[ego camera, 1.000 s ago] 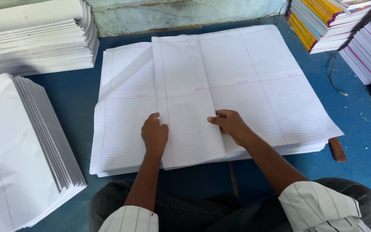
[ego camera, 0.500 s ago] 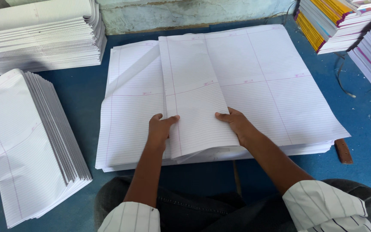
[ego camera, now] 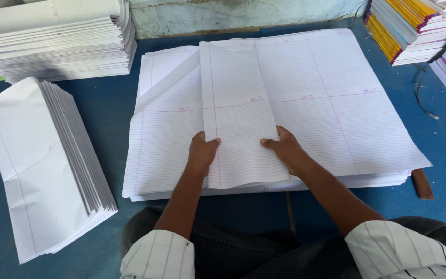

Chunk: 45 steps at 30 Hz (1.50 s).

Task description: The person folds large lined paper sheets in half, presses the crease with a wooden block, and stacks the folded sheets. The person repeats this process for multiple sheets, aligning edges and smoothing folds.

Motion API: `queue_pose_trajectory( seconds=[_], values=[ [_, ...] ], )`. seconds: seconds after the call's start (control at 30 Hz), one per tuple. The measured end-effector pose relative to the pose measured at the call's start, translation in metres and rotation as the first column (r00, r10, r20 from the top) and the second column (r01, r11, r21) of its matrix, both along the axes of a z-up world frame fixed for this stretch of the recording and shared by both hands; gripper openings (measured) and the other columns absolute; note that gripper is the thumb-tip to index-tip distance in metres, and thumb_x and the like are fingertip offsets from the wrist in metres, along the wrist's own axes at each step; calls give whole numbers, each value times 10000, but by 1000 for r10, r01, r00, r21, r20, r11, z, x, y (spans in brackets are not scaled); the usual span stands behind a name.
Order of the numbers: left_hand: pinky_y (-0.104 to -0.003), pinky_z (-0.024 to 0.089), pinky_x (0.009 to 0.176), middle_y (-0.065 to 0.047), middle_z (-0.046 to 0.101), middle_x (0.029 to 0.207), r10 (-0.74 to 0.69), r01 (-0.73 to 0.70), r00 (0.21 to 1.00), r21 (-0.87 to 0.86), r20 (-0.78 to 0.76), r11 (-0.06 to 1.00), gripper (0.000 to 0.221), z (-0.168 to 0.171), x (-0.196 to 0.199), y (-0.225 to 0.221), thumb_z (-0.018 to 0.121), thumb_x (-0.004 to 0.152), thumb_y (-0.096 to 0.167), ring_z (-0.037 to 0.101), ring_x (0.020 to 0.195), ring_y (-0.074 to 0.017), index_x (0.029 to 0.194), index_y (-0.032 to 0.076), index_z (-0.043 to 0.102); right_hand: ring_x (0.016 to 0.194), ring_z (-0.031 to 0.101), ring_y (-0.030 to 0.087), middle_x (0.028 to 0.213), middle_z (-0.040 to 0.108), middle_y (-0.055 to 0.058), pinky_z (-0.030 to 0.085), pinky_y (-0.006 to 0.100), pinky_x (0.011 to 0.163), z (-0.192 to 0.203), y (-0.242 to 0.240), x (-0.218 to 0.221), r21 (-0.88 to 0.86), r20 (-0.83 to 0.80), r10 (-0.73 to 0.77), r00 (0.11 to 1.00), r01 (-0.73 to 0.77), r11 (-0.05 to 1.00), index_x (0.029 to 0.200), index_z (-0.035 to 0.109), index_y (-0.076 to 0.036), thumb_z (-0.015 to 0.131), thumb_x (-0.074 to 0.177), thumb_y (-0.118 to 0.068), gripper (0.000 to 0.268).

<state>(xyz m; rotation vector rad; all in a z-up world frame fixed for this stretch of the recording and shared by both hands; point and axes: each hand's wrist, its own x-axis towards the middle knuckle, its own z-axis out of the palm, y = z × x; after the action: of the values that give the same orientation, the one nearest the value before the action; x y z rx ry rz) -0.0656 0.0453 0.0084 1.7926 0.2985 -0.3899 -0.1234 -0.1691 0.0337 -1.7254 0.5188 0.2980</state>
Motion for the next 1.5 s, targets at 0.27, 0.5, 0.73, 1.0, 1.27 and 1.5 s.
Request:
queue_pose_trajectory(
  seconds=[0.27,0.5,0.73,1.0,1.27,1.5],
  values=[
    [-424,531,976,-234,620,1323,-50,-1,980,257,194,966,529,12,-4,15,611,955,164,643,1165,-328,1429,-25,473,1060,708,273,1280,622,272,601,354,901,8,22,0,-60,175,53,983,-43,997,1496,341,33,625,936,-147,653],
    [-384,530,962,-244,669,1266,-4,-73,908,168,418,983,483,29,4,65,640,936,128,677,1111,-327,1368,-63,538,1081,705,291,1289,622,270,595,365,918,24,59,16,-28,245,89,965,-85,996,1502,347,22,623,933,-144,653],
    [-358,576,870,-201,733,1150,118,-120,913,-21,390,993,378,61,-2,138,617,934,70,730,984,-272,1291,-51,603,1083,700,282,1297,621,260,597,366,929,43,124,36,63,336,173,926,-206,977,1498,342,24,622,931,-141,654],
    [-355,575,874,-204,727,1137,218,-250,894,33,391,968,324,78,-23,226,617,965,77,714,983,-262,1256,-65,620,1073,710,307,1275,642,268,584,368,943,48,212,47,69,403,306,863,-362,929,1504,345,33,617,927,-143,661],
    [-357,581,880,-209,717,1162,317,-355,851,12,419,935,404,75,-46,314,608,956,58,720,997,-268,1344,-49,566,1193,644,323,1338,594,272,545,397,1011,31,297,60,204,498,385,777,-536,819,1518,292,35,675,851,-83,779],
    [-367,584,904,-235,698,1194,386,-391,798,-90,464,916,410,64,-70,382,608,951,27,717,1034,-277,1342,-80,548,1284,576,350,1358,581,267,468,436,1081,29,360,57,175,480,516,709,-654,736,1526,287,-7,697,832,-105,812]
  ],
)
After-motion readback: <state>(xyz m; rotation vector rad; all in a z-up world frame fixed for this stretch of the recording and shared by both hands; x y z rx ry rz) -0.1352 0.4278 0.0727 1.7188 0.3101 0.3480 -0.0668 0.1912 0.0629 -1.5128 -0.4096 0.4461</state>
